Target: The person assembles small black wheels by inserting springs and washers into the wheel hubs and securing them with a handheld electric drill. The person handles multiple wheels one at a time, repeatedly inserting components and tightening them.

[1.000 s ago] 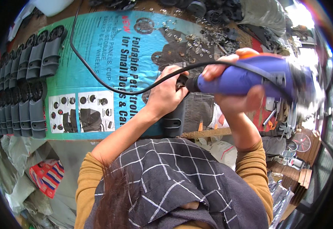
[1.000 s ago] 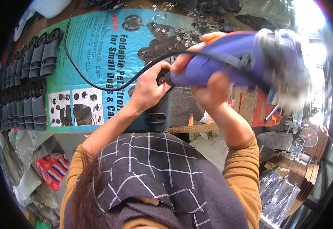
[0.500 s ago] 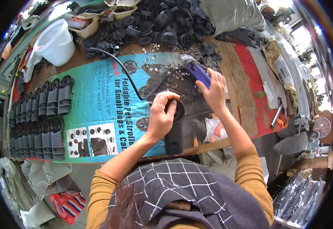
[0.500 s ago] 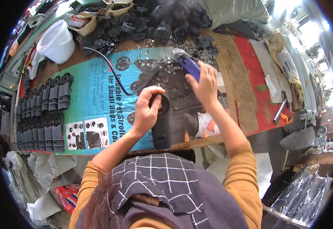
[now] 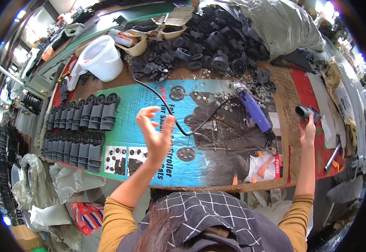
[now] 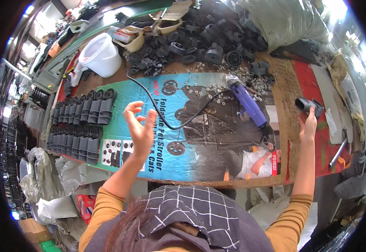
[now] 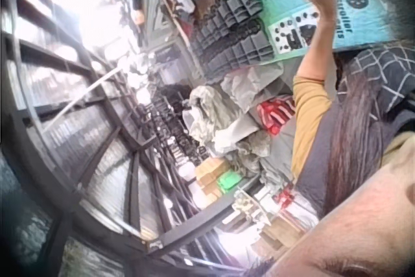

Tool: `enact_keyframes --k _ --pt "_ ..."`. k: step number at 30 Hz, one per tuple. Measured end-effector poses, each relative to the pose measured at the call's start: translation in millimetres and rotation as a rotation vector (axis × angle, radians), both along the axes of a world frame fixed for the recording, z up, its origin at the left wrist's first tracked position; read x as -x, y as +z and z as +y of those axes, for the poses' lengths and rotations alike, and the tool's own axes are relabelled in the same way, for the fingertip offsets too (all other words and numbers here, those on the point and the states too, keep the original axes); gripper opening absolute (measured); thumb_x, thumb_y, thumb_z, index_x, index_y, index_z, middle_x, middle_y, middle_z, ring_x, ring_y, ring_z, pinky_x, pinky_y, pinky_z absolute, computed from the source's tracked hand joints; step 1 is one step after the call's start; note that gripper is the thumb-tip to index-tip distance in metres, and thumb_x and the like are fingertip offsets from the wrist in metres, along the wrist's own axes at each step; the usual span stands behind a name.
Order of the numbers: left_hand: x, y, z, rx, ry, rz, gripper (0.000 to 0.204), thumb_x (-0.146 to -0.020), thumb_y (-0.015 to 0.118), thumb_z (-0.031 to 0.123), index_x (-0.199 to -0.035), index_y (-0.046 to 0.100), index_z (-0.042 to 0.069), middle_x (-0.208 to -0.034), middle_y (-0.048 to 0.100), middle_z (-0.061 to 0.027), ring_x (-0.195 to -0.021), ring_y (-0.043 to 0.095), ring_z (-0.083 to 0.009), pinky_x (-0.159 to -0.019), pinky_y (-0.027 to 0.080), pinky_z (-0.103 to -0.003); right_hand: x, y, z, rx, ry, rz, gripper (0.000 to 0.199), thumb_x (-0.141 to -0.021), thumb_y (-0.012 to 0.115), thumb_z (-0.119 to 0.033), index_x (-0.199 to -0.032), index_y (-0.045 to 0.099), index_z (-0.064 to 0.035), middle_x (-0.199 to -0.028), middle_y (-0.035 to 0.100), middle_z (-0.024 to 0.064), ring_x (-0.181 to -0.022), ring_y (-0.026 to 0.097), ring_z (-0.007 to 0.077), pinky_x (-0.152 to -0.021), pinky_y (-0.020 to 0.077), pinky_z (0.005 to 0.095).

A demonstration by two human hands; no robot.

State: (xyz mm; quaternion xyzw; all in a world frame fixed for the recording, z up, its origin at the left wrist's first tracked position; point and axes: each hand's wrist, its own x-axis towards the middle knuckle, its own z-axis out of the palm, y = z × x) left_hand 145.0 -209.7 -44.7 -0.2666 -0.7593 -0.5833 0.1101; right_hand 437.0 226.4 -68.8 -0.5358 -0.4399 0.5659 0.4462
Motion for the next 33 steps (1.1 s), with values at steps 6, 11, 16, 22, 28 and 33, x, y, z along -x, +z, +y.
enact_keyframes --k 6,11,16,22,28,33 --pt "149.9 5.8 12.2 -0.539 -0.221 -1.377 0.068 -0.092 0.059 0.052 -0.127 0.046 -0.005 -0.104 0.059 -0.0135 -0.089 0.062 -0.0207 -0.071 0.057 -0.028 73.5 -19.9 -120.2 -1.057 0.797 -0.938 0.078 -0.08 0.075 -0.036 -0.139 0.041 0.001 -0.127 0.048 0.021 -0.121 0.044 0.0367 -0.107 0.0328 0.0443" --pt "271.7 67.5 50.0 -0.659 -0.251 -1.058 0.031 -0.1 0.048 0.026 -0.086 0.06 0.0 -0.064 0.057 -0.0041 -0.052 0.053 -0.0129 -0.048 0.046 -0.025 104.7 -8.0 -130.2 -0.937 0.778 -0.966 0.075 -0.069 0.08 -0.018 -0.133 0.046 0.0019 -0.115 0.052 0.0212 -0.106 0.052 0.0395 -0.094 0.0427 0.0444" --pt "312.7 192.7 74.6 -0.443 -0.25 -0.239 0.018 -0.099 0.05 0.014 -0.101 0.06 0.001 -0.074 0.056 -0.0017 -0.055 0.049 -0.0079 -0.051 0.044 -0.021 103.5 25.7 -124.5 -0.799 0.921 -0.899 0.059 -0.068 0.073 -0.012 -0.123 0.054 0.0005 -0.104 0.058 0.0199 -0.101 0.055 0.0382 -0.091 0.0442 0.0441" --pt "409.6 294.3 105.3 -0.293 -0.415 -0.173 0.034 -0.097 0.047 0.029 -0.1 0.063 0.0 -0.074 0.062 -0.0054 -0.061 0.059 -0.0156 -0.054 0.052 -0.036 118.8 78.0 -119.0 -0.261 1.093 -0.351 0.057 -0.071 0.067 -0.014 -0.123 0.054 0.0033 -0.101 0.063 0.0107 -0.086 0.06 0.0159 -0.079 0.0492 0.0296" --pt "450.1 239.5 228.2 0.319 -0.201 -0.321 0.066 -0.084 0.055 0.069 -0.106 0.058 0.007 -0.07 0.056 -0.0037 -0.05 0.047 -0.014 -0.047 0.041 -0.038 113.3 107.5 -108.4 0.375 1.144 0.081 0.056 -0.076 0.068 -0.033 -0.119 0.053 0.0006 -0.085 0.063 0.0098 -0.068 0.061 0.0131 -0.057 0.0511 0.0257" --pt "376.8 174.6 336.4 0.058 -0.506 -0.573 0.061 -0.078 0.073 0.052 -0.102 0.062 -0.004 -0.09 0.07 -0.017 -0.066 0.068 -0.0104 -0.051 0.056 -0.014 81.3 97.5 -109.4 0.386 0.993 0.108 0.074 -0.066 0.08 -0.034 -0.121 0.049 0.0032 -0.078 0.061 0.0141 -0.054 0.06 0.0161 -0.048 0.051 0.0259"
